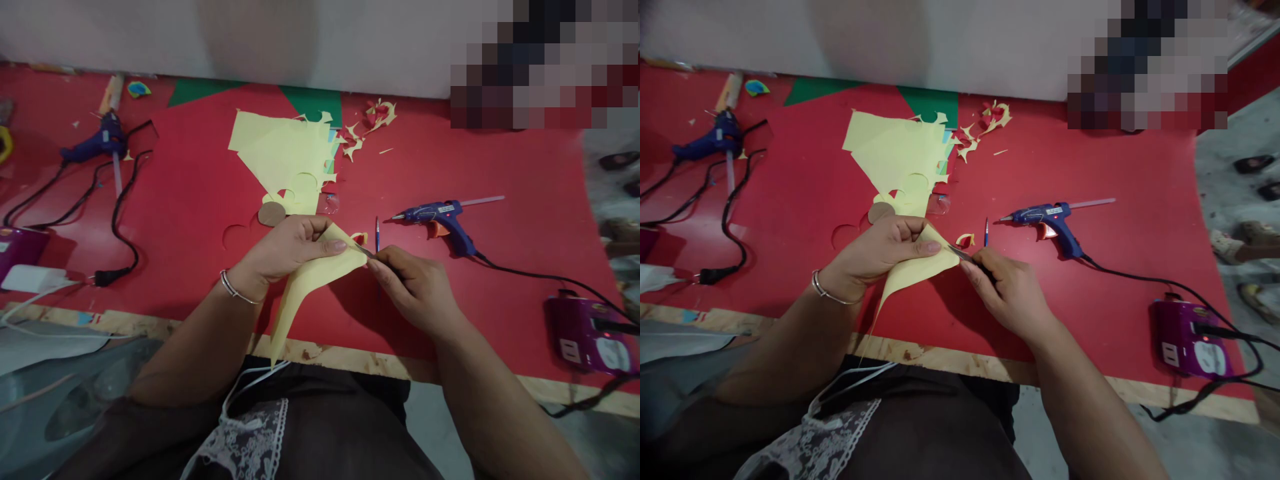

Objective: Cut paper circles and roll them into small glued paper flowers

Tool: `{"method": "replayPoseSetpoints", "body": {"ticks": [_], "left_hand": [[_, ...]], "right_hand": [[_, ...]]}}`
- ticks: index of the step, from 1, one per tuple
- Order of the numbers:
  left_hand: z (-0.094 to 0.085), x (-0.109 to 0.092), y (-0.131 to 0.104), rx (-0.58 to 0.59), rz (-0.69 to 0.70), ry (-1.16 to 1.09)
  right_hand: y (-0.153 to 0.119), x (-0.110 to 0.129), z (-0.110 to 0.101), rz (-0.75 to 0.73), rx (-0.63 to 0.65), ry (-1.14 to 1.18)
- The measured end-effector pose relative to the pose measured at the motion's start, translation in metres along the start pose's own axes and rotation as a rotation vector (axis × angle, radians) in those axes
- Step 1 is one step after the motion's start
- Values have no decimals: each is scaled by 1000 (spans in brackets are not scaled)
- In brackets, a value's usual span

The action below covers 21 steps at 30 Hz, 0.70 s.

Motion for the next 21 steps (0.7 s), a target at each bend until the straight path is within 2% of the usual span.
{"method": "replayPoseSetpoints", "body": {"ticks": [10,21], "left_hand": [[2,1,0,25,-45,-54],[-9,-2,0,-39,55,91]], "right_hand": [[-1,-1,1,12,12,7],[3,-8,1,70,40,87]]}}
Point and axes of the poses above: each hand's wrist, its own y-axis towards the middle knuckle, its own z-axis out of the palm, x = y × z, the point moved 8 cm from there along y, towards the middle knuckle, and after that the axes turned 8 degrees about x, right-handed, at the moved point
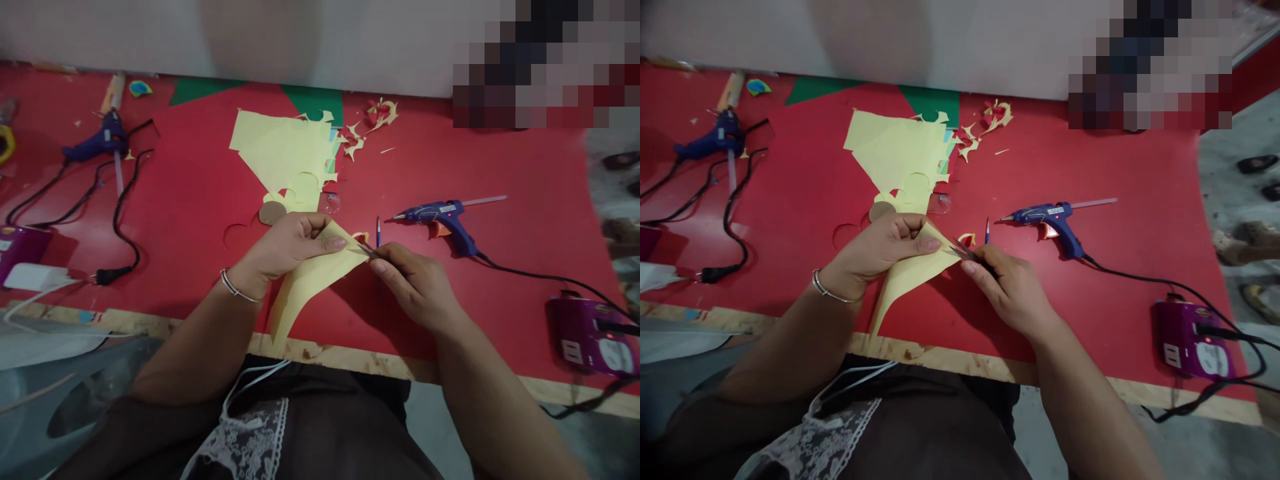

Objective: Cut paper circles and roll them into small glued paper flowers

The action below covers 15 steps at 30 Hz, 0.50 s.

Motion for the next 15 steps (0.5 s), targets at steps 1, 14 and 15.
{"method": "replayPoseSetpoints", "body": {"ticks": [1,14,15], "left_hand": [[0,0,0,1,1,8],[11,1,0,30,-47,-86],[10,1,-1,26,-40,-78]], "right_hand": [[0,0,0,2,-4,3],[-5,2,-1,-38,-14,-15],[-5,2,-1,-38,-16,-18]]}}
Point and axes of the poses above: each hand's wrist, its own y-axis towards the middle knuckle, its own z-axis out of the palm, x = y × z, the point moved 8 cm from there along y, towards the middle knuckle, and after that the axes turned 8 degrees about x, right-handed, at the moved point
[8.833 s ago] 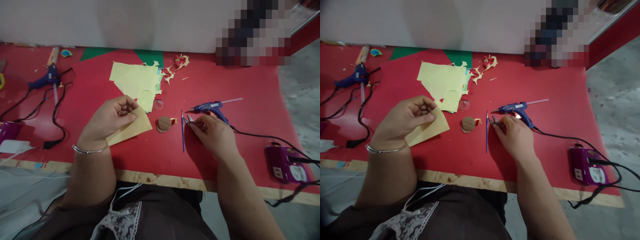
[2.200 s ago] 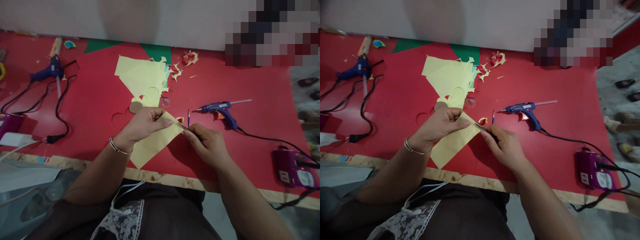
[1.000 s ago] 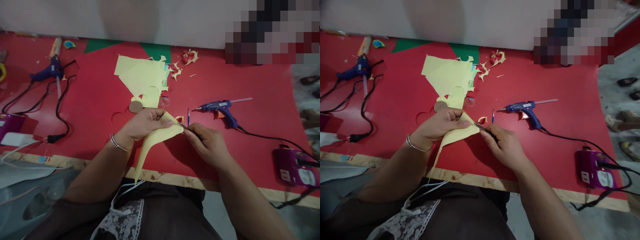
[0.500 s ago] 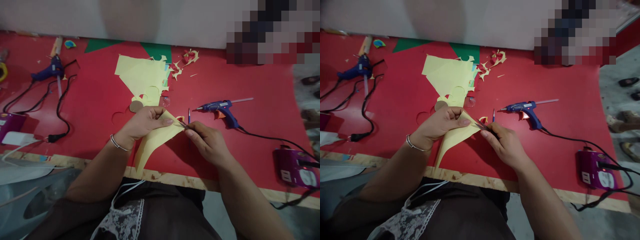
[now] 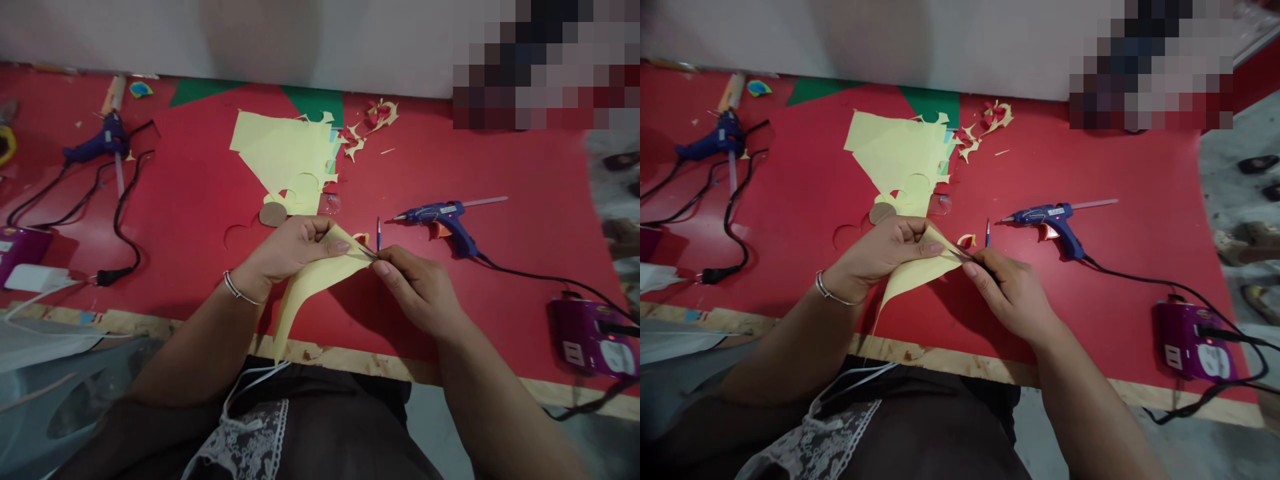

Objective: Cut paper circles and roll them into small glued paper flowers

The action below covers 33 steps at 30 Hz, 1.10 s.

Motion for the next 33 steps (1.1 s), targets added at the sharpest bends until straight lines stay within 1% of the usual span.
{"method": "replayPoseSetpoints", "body": {"ticks": [4,9,12,18,23,26,29,33], "left_hand": [[-2,-4,0,-17,58,33],[2,-8,2,18,87,107],[3,-10,0,17,113,138],[6,-11,-2,27,107,202],[-3,-17,-4,-47,185,310],[-4,-20,-4,-58,225,367],[-3,-20,-5,-46,219,361],[-5,-18,-5,-38,177,264]], "right_hand": [[-1,-1,-1,6,-20,-18],[-1,2,-1,-19,-30,-21],[0,5,-2,-48,-30,-29],[0,6,-1,-58,-17,-40],[0,5,-2,-31,-28,-24],[0,5,-3,-21,-42,-21],[-1,5,-5,-21,-66,-25],[-2,3,-9,-35,-121,-25]]}}
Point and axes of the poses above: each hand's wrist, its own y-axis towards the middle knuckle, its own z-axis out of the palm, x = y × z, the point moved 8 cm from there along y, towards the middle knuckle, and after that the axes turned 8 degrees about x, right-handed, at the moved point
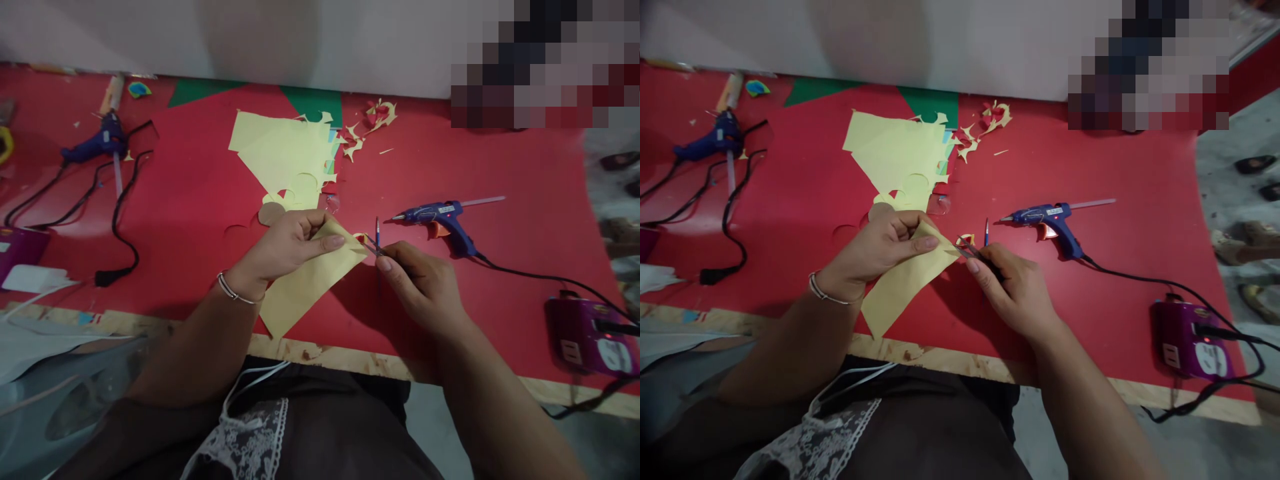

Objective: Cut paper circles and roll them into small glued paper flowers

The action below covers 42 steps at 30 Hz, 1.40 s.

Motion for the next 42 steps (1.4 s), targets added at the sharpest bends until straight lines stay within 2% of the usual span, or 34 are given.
{"method": "replayPoseSetpoints", "body": {"ticks": [9,22,27,34,42], "left_hand": [[5,10,0,25,-130,-285],[18,5,2,91,-112,-269],[19,7,0,133,-151,-325],[20,10,-1,153,-186,-342],[20,11,0,122,-184,-290]], "right_hand": [[-1,-2,2,3,39,10],[1,1,5,12,87,52],[0,1,5,16,101,60],[1,2,7,7,136,31],[1,5,6,-39,137,20]]}}
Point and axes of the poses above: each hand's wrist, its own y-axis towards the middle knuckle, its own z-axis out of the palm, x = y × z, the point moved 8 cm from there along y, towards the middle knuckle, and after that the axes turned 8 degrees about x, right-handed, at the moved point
